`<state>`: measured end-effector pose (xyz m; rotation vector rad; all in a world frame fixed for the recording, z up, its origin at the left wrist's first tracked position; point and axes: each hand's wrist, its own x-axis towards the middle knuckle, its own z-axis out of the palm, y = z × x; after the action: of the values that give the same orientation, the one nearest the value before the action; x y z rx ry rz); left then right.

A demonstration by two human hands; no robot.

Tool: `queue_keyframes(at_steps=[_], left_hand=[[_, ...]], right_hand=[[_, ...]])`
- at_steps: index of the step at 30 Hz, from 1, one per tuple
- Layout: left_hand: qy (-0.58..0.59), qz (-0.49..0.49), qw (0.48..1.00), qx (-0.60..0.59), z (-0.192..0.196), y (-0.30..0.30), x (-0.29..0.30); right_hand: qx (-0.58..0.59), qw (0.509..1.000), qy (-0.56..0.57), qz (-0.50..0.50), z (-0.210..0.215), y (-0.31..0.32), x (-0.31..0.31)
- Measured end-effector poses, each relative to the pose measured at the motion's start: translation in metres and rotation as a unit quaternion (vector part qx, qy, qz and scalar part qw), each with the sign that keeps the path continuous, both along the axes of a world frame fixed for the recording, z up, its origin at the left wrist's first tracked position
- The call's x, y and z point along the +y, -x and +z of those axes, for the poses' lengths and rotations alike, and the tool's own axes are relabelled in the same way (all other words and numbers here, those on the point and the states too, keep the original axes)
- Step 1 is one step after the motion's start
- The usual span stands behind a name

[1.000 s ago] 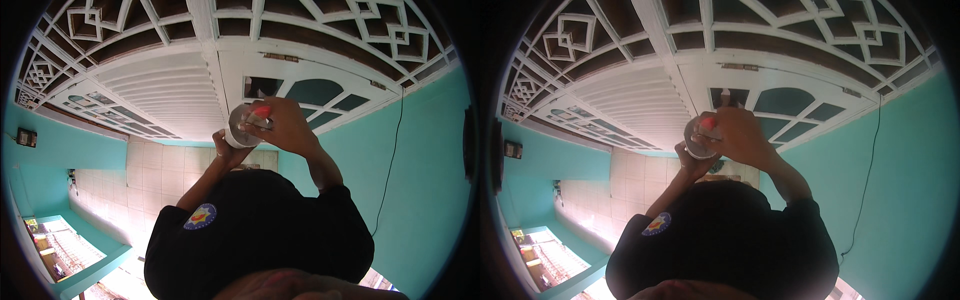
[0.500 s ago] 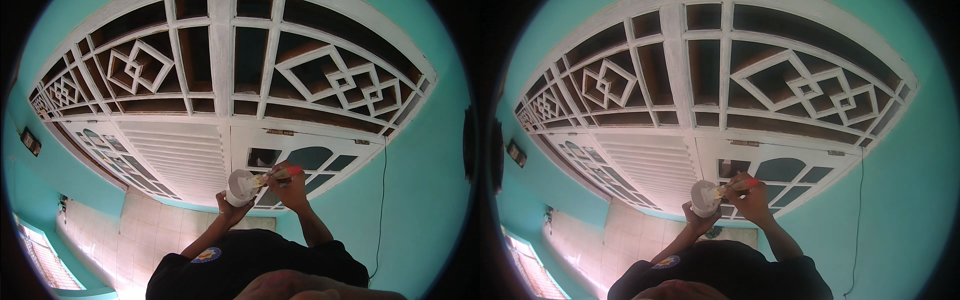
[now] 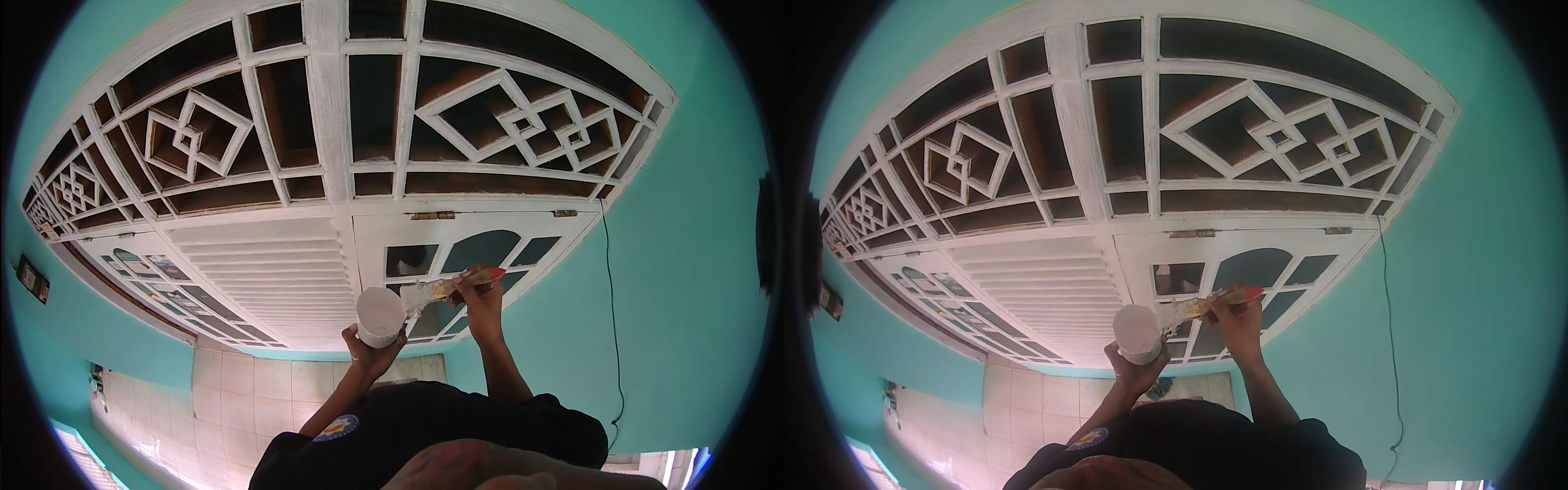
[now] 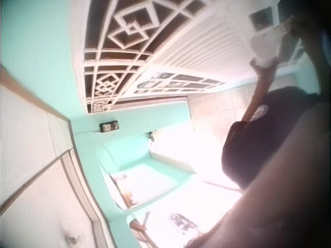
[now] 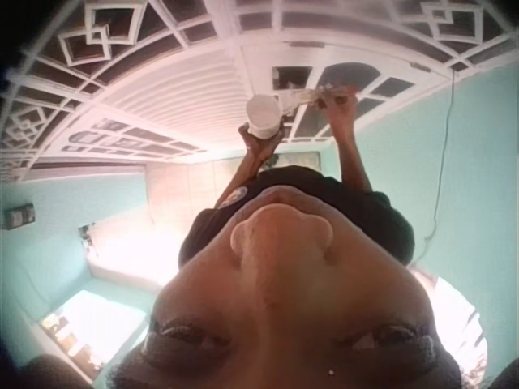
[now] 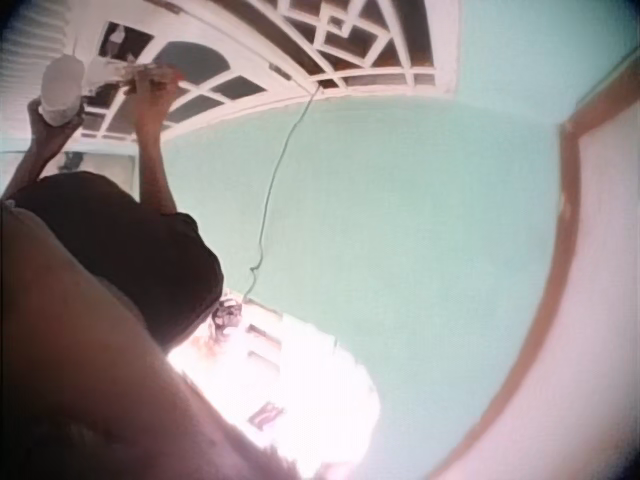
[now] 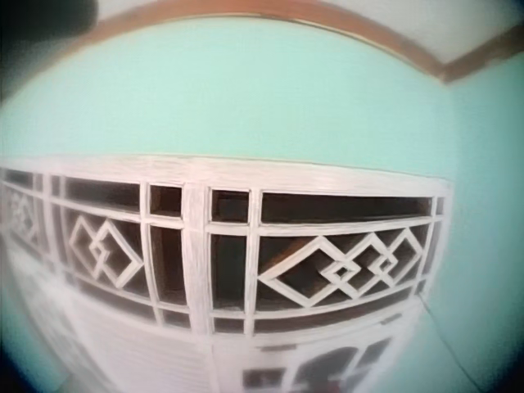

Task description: The person paints a white decorative wooden door frame using a paintbrush and a small container of white paint. They repeatedly dip the brush into the container and apply paint to the intricate lattice patterns, occasionally wiping the surface with a cloth.

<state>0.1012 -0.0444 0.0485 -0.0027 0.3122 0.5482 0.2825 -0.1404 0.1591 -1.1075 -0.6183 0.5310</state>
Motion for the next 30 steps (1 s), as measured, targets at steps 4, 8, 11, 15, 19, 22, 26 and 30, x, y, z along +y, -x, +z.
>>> queue_keyframes(at_steps=[4, 8, 11, 15, 19, 22, 26, 30], left_hand=[[-0.022, -0.013, 1.0, -0.014, -0.005, 0.003, -0.001], [-0.014, -0.018, 1.0, -0.011, 0.0, 0.007, -0.001], [-0.019, -0.027, 0.999, -0.017, 0.014, 0.011, -0.003], [-0.032, 0.004, 0.999, 0.032, 0.024, 0.017, 0.0], [-0.038, -0.011, 0.998, -0.041, 0.016, 0.03, 0.007], [-0.059, 0.014, 0.998, -0.009, 0.02, 0.038, 0.006], [-0.068, 0.032, 0.995, -0.071, 0.023, 0.046, 0.002], [-0.085, 0.035, 0.989, -0.119, 0.012, 0.054, 0.007]], right_hand=[[0.046, 0.999, 0.0, -0.02, -0.008, 0.001, -0.009], [0.029, 0.998, 0.007, -0.05, -0.005, 0.005, -0.012], [0.057, 0.998, -0.013, -0.026, -0.001, 0.014, -0.013], [0.035, 0.998, -0.029, -0.041, 0.012, 0.017, -0.005], [-0.035, 0.975, -0.183, -0.118, 0.08, -0.005, 0.014], [-0.141, 0.903, -0.332, -0.234, 0.162, -0.021, 0.028], [-0.367, 0.735, -0.406, -0.4, 0.248, -0.057, 0.054], [-0.52, 0.601, -0.325, -0.513, 0.283, -0.059, 0.069]])
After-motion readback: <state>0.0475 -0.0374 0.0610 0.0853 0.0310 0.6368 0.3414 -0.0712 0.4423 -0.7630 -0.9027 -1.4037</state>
